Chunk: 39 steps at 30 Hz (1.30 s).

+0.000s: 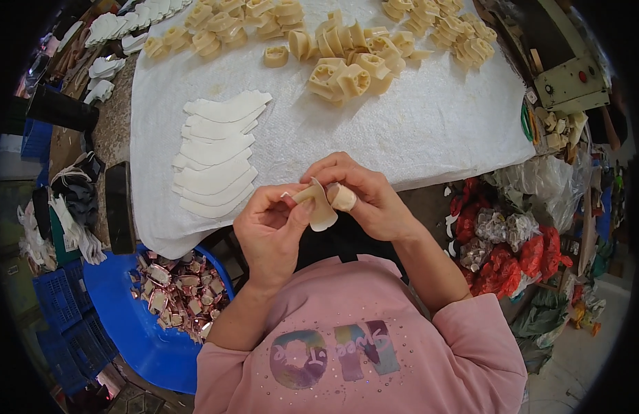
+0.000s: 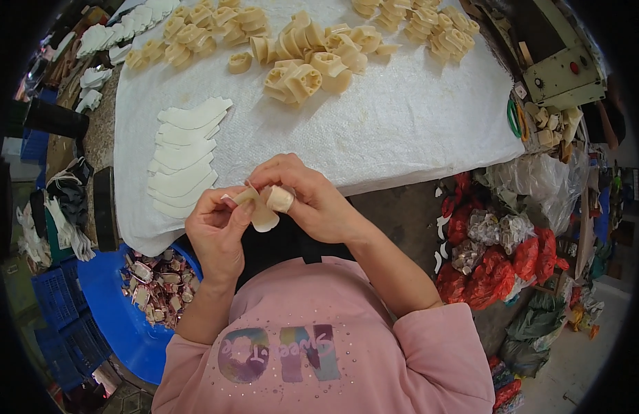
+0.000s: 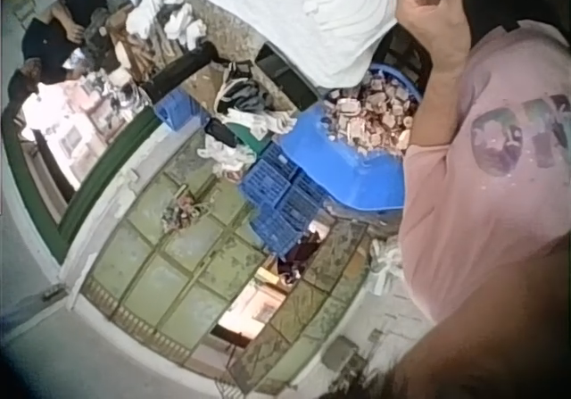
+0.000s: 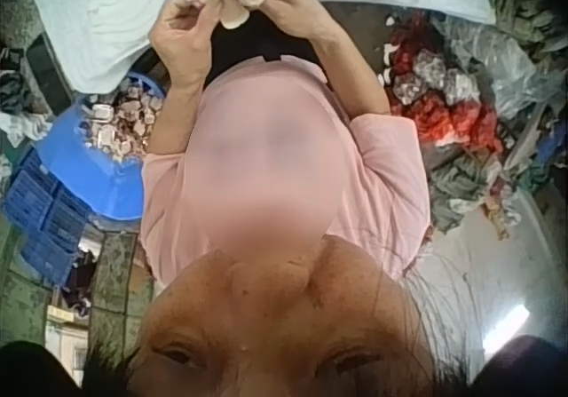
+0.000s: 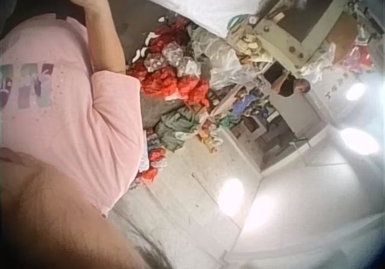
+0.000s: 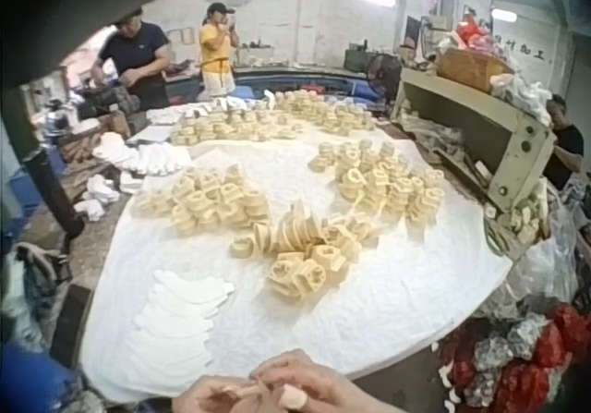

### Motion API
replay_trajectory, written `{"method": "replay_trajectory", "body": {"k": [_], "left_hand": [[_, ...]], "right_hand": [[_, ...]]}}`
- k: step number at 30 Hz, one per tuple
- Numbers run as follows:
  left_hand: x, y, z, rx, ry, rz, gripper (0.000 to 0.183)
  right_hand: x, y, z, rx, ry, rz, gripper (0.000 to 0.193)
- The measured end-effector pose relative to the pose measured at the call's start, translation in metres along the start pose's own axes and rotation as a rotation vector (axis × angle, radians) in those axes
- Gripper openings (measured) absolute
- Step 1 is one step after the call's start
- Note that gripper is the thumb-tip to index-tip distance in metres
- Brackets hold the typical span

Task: Manually assembling and preparing internal shoe components for manufacturing.

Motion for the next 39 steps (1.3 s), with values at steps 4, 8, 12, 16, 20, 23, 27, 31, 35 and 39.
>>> {"method": "replay_trajectory", "body": {"k": [4,8,12,16,20,23,27,31,35,39], "left_hand": [[-0.001,0.004,0.003,0.000,-0.018,0.051,0.016],[0.002,0.005,-0.001,-0.039,-0.014,0.020,0.012],[0.003,0.011,-0.006,0.076,-0.020,0.133,0.011],[-0.002,0.010,-0.003,0.110,0.011,0.124,0.010],[0.005,0.010,-0.020,0.416,0.316,0.193,0.007],[0.008,0.008,-0.027,0.423,0.390,0.247,0.008],[0.004,0.016,-0.040,0.643,0.679,0.350,0.008],[0.000,0.013,-0.034,0.494,0.597,0.389,0.021],[0.009,0.000,-0.022,0.462,0.427,0.336,0.060],[-0.007,0.016,0.008,-0.112,-0.274,0.464,0.065]], "right_hand": [[-0.003,0.002,0.022,-0.408,-0.135,-0.216,0.006],[-0.001,0.003,0.012,-0.261,-0.059,-0.199,0.010],[-0.002,0.000,0.013,-0.295,-0.075,-0.166,0.011],[-0.009,0.009,0.030,-0.651,-0.268,-0.332,0.011],[-0.007,-0.001,0.017,-0.370,-0.164,-0.182,0.011],[-0.003,-0.013,0.013,0.027,-0.046,-0.069,0.026],[0.006,-0.013,0.012,0.058,0.256,0.040,0.037],[0.001,-0.015,0.017,-0.107,0.017,-0.003,0.047],[-0.001,-0.012,0.025,-0.285,-0.172,-0.073,0.051],[-0.004,0.004,0.023,-0.222,-0.227,-0.097,0.045]]}}
Point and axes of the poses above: each hand's wrist, its own x-axis towards the middle knuckle, its own y-axis out of the palm, z = x × y, the point moved 6 cm from there along x, towards the middle knuckle, and after that the axes turned 10 degrees about y, right-handed, at the moved point
